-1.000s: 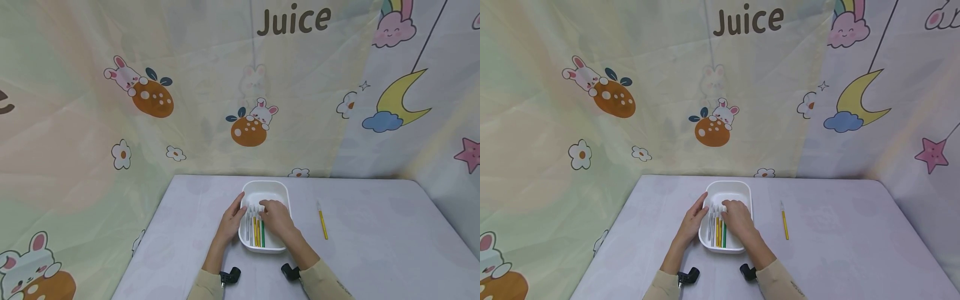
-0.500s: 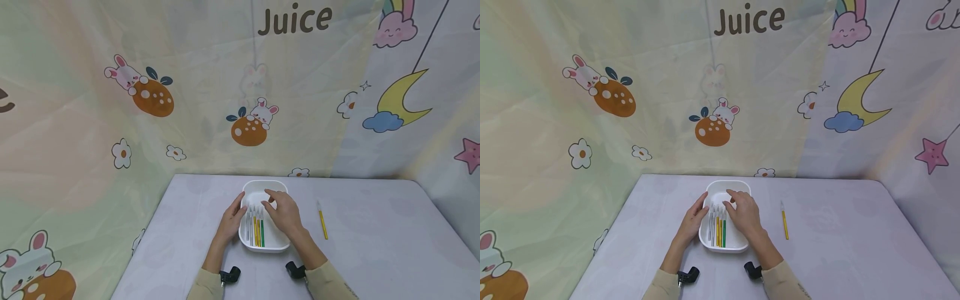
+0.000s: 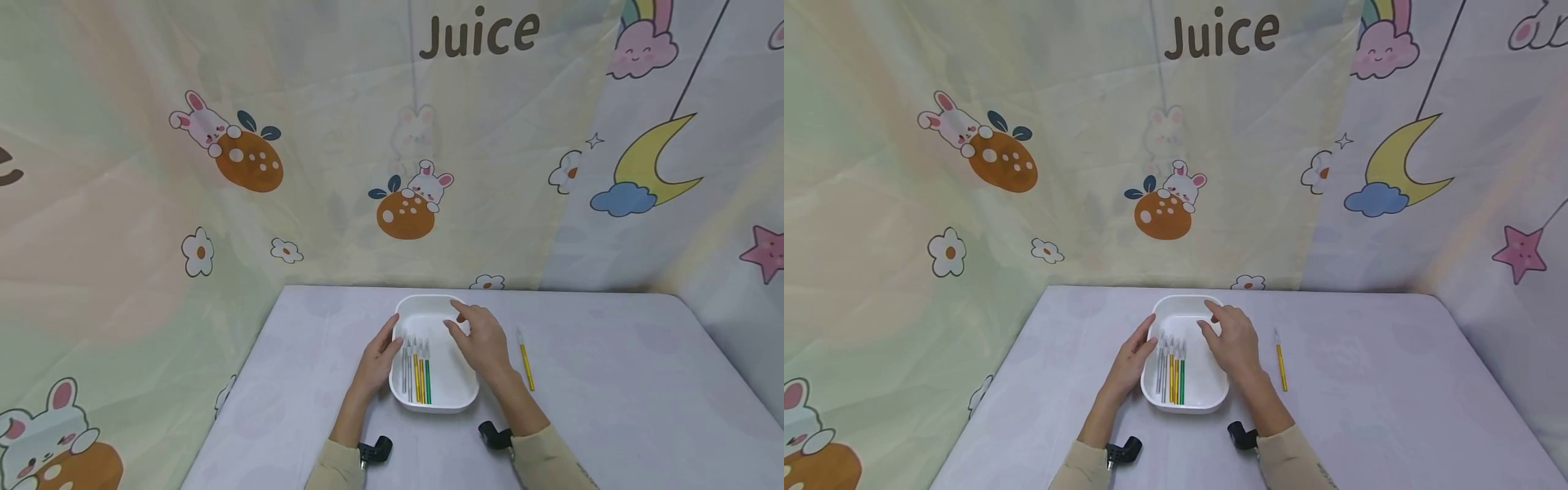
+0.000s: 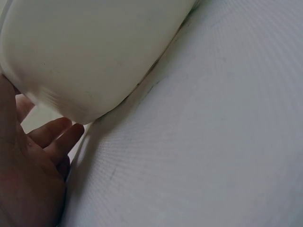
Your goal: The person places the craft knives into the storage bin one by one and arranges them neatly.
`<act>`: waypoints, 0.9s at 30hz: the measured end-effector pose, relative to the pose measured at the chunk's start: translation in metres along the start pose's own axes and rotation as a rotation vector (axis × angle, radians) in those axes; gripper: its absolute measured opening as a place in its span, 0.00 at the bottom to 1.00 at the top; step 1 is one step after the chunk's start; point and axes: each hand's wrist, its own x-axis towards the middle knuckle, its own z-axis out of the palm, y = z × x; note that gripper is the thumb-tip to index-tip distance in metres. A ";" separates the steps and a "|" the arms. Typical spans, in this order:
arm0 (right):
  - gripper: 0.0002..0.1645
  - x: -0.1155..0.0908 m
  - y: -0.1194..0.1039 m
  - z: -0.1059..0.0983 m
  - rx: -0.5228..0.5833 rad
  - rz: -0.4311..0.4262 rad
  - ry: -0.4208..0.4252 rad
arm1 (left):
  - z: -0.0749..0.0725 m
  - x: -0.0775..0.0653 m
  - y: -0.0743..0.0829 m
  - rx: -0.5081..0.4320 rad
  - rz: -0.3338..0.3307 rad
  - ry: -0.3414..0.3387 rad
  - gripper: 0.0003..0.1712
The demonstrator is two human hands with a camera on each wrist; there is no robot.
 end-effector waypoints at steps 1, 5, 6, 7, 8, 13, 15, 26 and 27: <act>0.30 0.000 0.001 0.000 -0.001 0.004 -0.001 | 0.000 0.000 0.000 0.002 -0.001 0.000 0.31; 0.30 0.001 0.005 -0.002 -0.001 0.033 -0.012 | 0.000 -0.001 -0.001 -0.002 0.005 -0.003 0.31; 0.31 0.001 0.006 -0.002 0.003 0.037 -0.011 | 0.000 -0.001 -0.001 -0.004 0.006 -0.003 0.31; 0.31 0.001 0.007 -0.003 0.001 0.043 -0.012 | 0.000 -0.001 -0.001 -0.005 0.007 -0.004 0.31; 0.31 0.002 0.008 -0.004 -0.004 0.048 -0.015 | 0.000 -0.001 -0.001 -0.006 0.007 -0.005 0.31; 0.32 0.004 0.012 -0.009 -0.012 0.079 -0.023 | 0.000 -0.002 0.001 -0.011 0.006 -0.010 0.31; 0.32 0.004 0.013 -0.011 -0.010 0.096 -0.030 | -0.001 -0.002 0.001 -0.011 0.005 -0.012 0.31; 0.31 0.005 0.027 -0.021 -0.004 0.120 0.004 | -0.001 -0.002 0.001 -0.009 -0.001 -0.007 0.31; 0.31 0.005 0.029 -0.022 -0.004 0.120 0.008 | -0.001 -0.002 0.001 -0.012 -0.002 -0.007 0.31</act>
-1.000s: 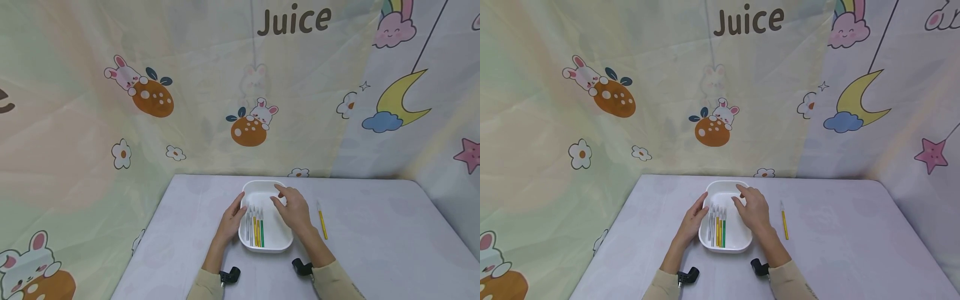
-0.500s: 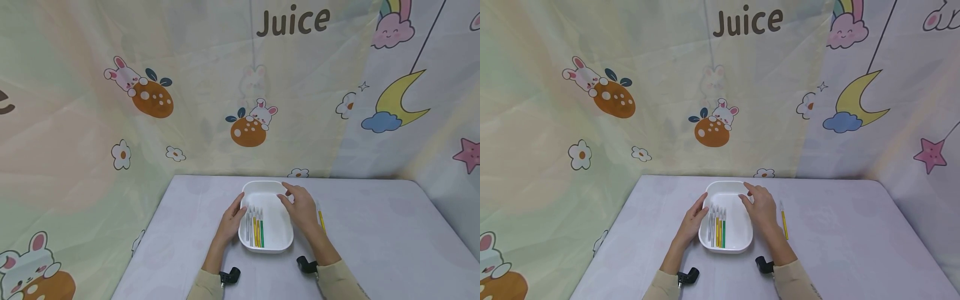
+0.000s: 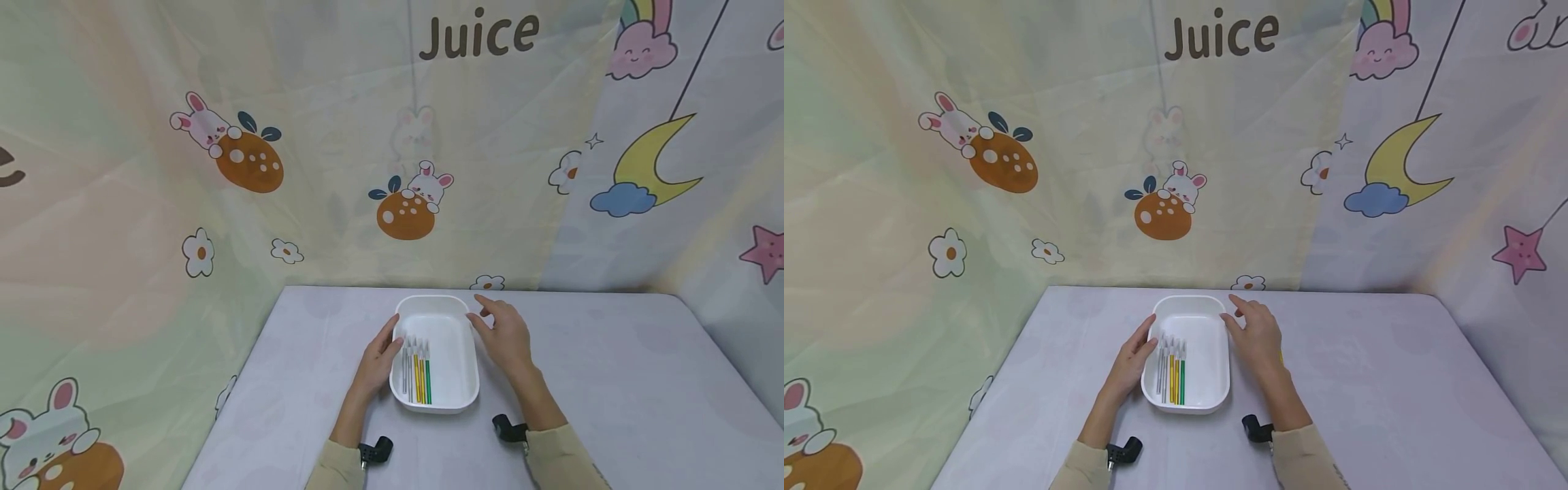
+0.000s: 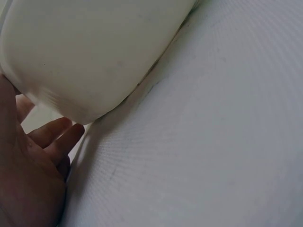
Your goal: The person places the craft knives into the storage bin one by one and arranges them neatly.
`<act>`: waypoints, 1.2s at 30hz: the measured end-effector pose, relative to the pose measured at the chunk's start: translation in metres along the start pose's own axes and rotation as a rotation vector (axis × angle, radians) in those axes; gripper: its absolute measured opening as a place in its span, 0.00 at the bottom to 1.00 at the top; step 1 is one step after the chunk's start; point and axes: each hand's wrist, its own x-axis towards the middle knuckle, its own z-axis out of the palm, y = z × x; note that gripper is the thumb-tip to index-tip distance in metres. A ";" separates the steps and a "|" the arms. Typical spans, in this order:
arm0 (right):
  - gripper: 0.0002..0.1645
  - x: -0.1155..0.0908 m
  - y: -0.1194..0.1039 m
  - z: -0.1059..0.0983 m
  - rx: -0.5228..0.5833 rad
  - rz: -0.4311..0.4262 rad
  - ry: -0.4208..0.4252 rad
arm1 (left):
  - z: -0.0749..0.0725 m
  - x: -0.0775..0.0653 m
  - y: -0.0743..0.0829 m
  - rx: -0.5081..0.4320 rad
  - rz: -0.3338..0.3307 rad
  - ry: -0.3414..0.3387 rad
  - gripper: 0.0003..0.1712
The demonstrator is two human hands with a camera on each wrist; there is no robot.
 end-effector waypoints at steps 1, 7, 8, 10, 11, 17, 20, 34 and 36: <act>0.31 0.000 0.002 0.000 -0.002 0.002 0.002 | 0.000 0.000 0.000 0.000 -0.001 0.000 0.31; 0.30 0.002 0.011 -0.003 -0.012 0.031 -0.001 | 0.001 0.000 -0.001 0.003 -0.003 0.001 0.31; 0.31 0.002 0.012 -0.004 -0.014 0.038 -0.002 | 0.001 0.001 -0.001 0.002 -0.004 0.001 0.31; 0.31 0.003 0.015 -0.005 -0.020 0.046 -0.001 | 0.001 0.001 -0.001 0.002 0.000 0.000 0.31; 0.30 0.004 0.017 -0.006 -0.024 0.047 0.001 | 0.001 0.001 -0.001 0.002 0.001 0.000 0.31; 0.29 0.006 0.027 -0.010 -0.018 0.042 0.021 | 0.000 0.001 -0.001 0.002 -0.006 0.000 0.30; 0.29 0.007 0.030 -0.012 -0.012 0.050 0.021 | 0.000 0.001 -0.001 -0.004 -0.007 -0.002 0.30; 0.30 0.008 0.047 -0.021 -0.005 0.099 -0.032 | 0.000 0.001 -0.002 -0.007 -0.003 -0.003 0.31; 0.30 0.009 0.049 -0.021 -0.008 0.107 -0.043 | 0.000 0.001 -0.001 -0.001 -0.003 -0.002 0.30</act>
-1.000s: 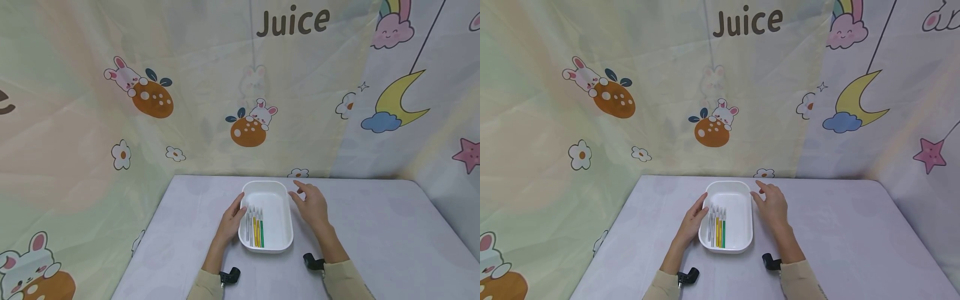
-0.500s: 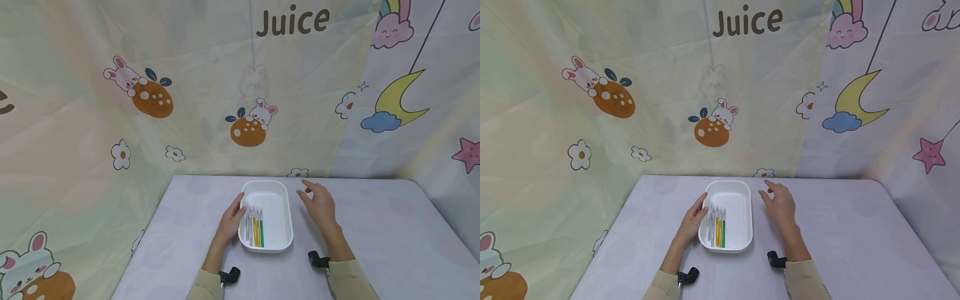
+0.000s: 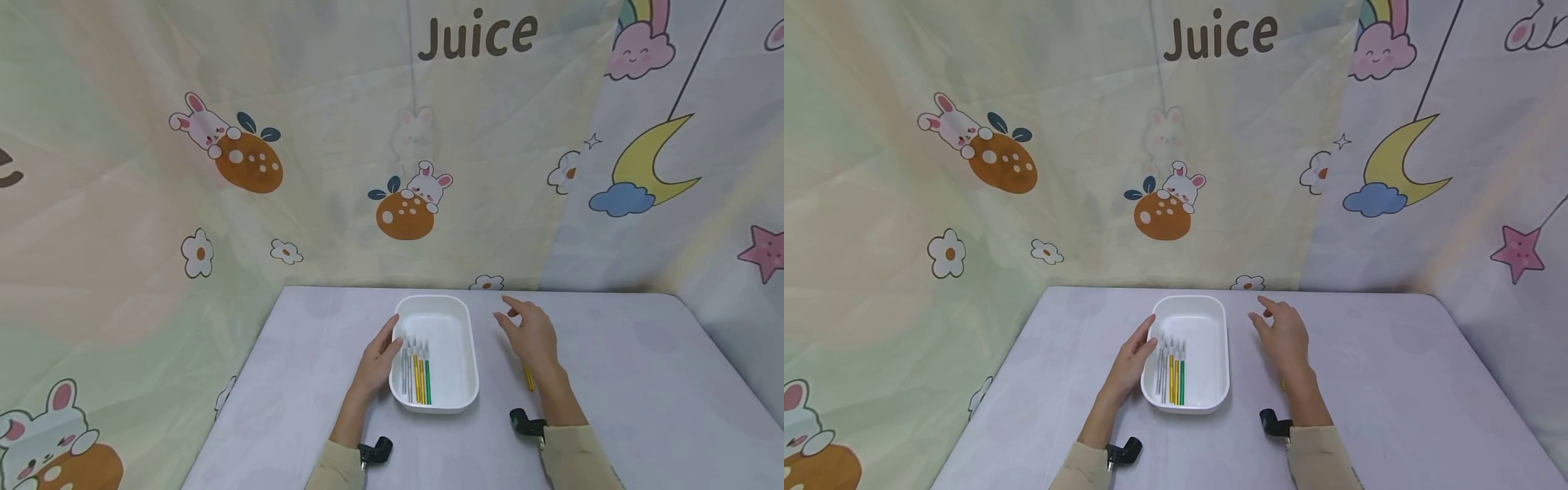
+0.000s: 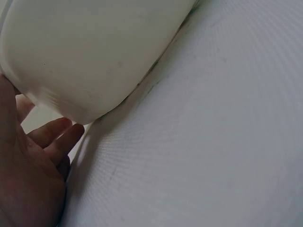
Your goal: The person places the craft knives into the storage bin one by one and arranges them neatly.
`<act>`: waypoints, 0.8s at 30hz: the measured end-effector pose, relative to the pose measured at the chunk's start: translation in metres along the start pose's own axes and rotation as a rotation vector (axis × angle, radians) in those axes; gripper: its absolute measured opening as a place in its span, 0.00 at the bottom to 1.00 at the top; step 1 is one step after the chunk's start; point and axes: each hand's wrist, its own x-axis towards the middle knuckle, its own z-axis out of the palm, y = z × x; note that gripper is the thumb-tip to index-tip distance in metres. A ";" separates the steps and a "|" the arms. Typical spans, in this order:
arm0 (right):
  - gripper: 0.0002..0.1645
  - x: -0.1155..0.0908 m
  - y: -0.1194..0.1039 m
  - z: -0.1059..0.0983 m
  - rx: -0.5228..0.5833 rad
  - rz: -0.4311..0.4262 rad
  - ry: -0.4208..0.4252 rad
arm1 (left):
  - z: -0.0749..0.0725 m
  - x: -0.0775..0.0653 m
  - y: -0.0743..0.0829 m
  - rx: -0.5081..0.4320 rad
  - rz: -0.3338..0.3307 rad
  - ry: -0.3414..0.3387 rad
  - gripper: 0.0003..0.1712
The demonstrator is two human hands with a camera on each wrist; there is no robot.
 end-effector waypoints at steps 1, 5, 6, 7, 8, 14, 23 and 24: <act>0.30 0.000 0.001 0.000 -0.002 0.005 -0.007 | 0.000 0.000 0.000 0.004 -0.002 0.001 0.30; 0.31 0.000 0.002 -0.001 -0.009 0.026 -0.027 | 0.000 0.000 0.000 0.015 -0.003 0.002 0.31; 0.31 0.000 0.002 -0.002 -0.009 0.031 -0.031 | 0.000 0.000 0.000 0.017 -0.004 0.002 0.31; 0.31 0.000 0.003 -0.002 -0.008 0.036 -0.033 | 0.000 0.000 0.000 0.017 -0.003 0.001 0.31; 0.31 0.000 0.003 -0.003 -0.009 0.040 -0.035 | 0.000 0.000 0.000 0.016 -0.002 0.001 0.31; 0.31 -0.001 0.005 -0.007 -0.009 0.042 -0.028 | 0.001 0.000 0.000 0.019 0.000 0.005 0.30; 0.32 0.000 0.010 -0.009 -0.018 0.057 -0.021 | 0.000 -0.002 0.002 0.015 0.008 0.004 0.31; 0.32 0.001 0.011 -0.009 -0.020 0.059 -0.020 | 0.000 -0.002 0.002 0.015 0.008 0.004 0.31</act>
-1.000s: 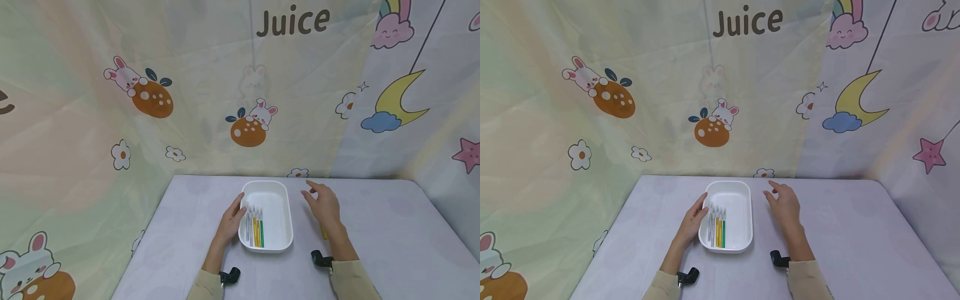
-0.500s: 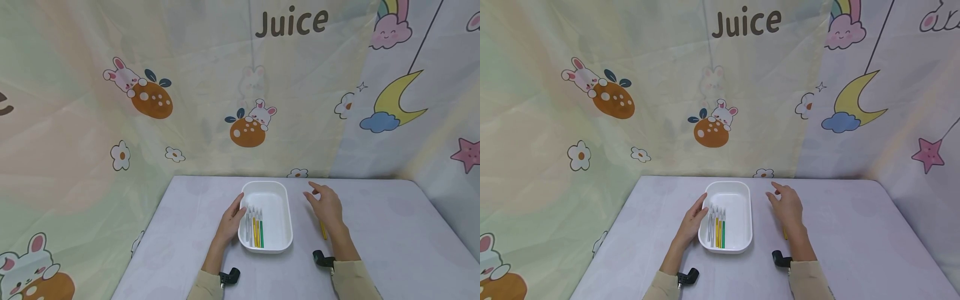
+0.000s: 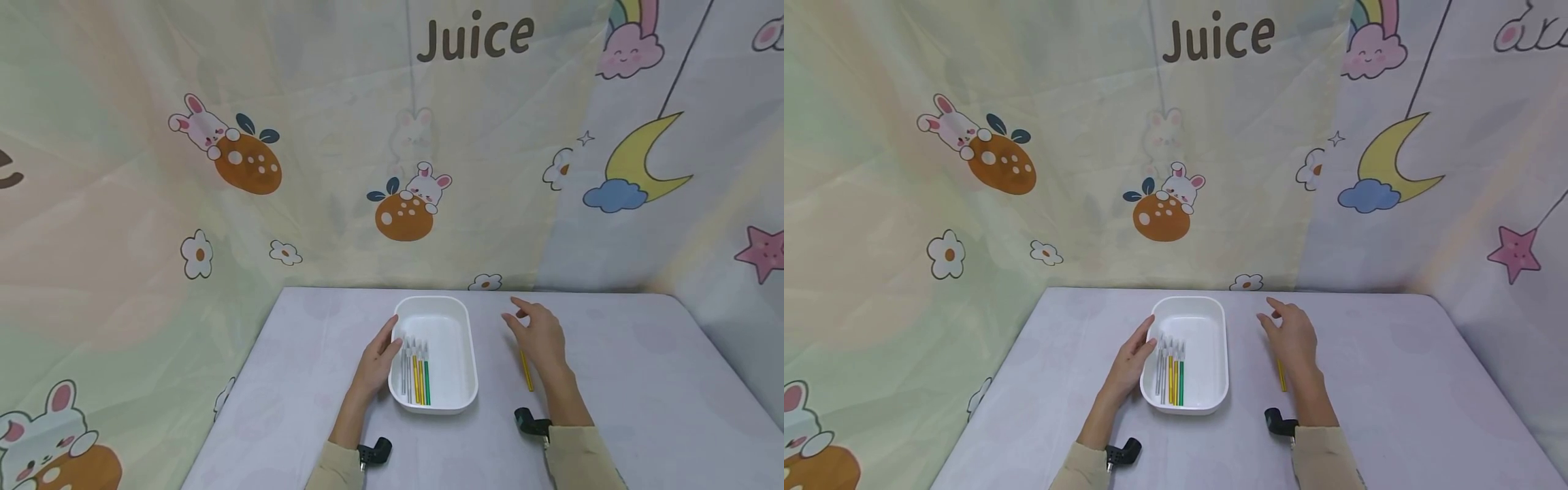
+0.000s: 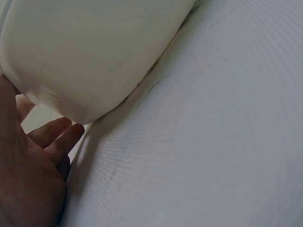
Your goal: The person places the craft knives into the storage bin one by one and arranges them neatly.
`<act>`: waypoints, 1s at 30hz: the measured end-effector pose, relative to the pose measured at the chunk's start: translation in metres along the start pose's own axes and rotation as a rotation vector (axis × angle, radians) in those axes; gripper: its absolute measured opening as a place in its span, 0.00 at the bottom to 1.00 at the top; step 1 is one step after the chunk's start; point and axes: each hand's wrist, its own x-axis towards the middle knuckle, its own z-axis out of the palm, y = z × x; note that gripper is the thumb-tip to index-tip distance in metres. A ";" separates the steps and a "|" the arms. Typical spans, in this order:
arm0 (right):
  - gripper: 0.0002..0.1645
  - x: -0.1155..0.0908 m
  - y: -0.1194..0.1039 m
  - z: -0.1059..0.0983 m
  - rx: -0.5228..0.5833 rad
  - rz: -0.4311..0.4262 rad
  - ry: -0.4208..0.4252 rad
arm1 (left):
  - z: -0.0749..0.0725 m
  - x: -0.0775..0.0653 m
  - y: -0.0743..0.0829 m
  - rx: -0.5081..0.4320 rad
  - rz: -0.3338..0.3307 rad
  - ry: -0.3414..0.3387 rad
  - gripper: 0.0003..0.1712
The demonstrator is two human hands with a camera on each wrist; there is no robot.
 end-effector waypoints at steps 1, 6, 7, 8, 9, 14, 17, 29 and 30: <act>0.32 0.000 0.000 0.000 0.000 0.004 0.000 | 0.000 0.000 0.000 0.003 -0.005 0.001 0.31; 0.32 0.001 0.003 0.000 0.004 0.019 0.001 | 0.000 0.000 0.001 0.008 -0.014 0.004 0.31; 0.32 0.001 0.003 0.001 0.003 0.022 0.001 | 0.000 0.000 0.001 0.010 -0.015 0.004 0.31; 0.32 0.001 0.004 0.001 0.004 0.025 0.002 | 0.001 0.001 0.001 0.011 -0.017 0.005 0.31; 0.32 0.001 0.005 0.001 0.001 0.029 0.002 | 0.001 0.001 0.001 0.011 -0.015 0.006 0.31; 0.31 0.002 0.010 0.001 -0.001 0.045 -0.005 | 0.001 0.001 0.002 0.006 -0.024 0.009 0.31; 0.31 0.003 0.012 0.002 -0.001 0.042 -0.006 | 0.001 0.001 0.002 0.003 -0.025 0.007 0.31; 0.30 0.002 0.016 -0.002 -0.007 0.082 -0.108 | 0.002 0.001 0.001 -0.007 -0.008 0.009 0.30; 0.31 0.002 0.016 -0.002 -0.005 0.090 -0.123 | 0.002 0.001 0.001 -0.007 -0.009 0.011 0.30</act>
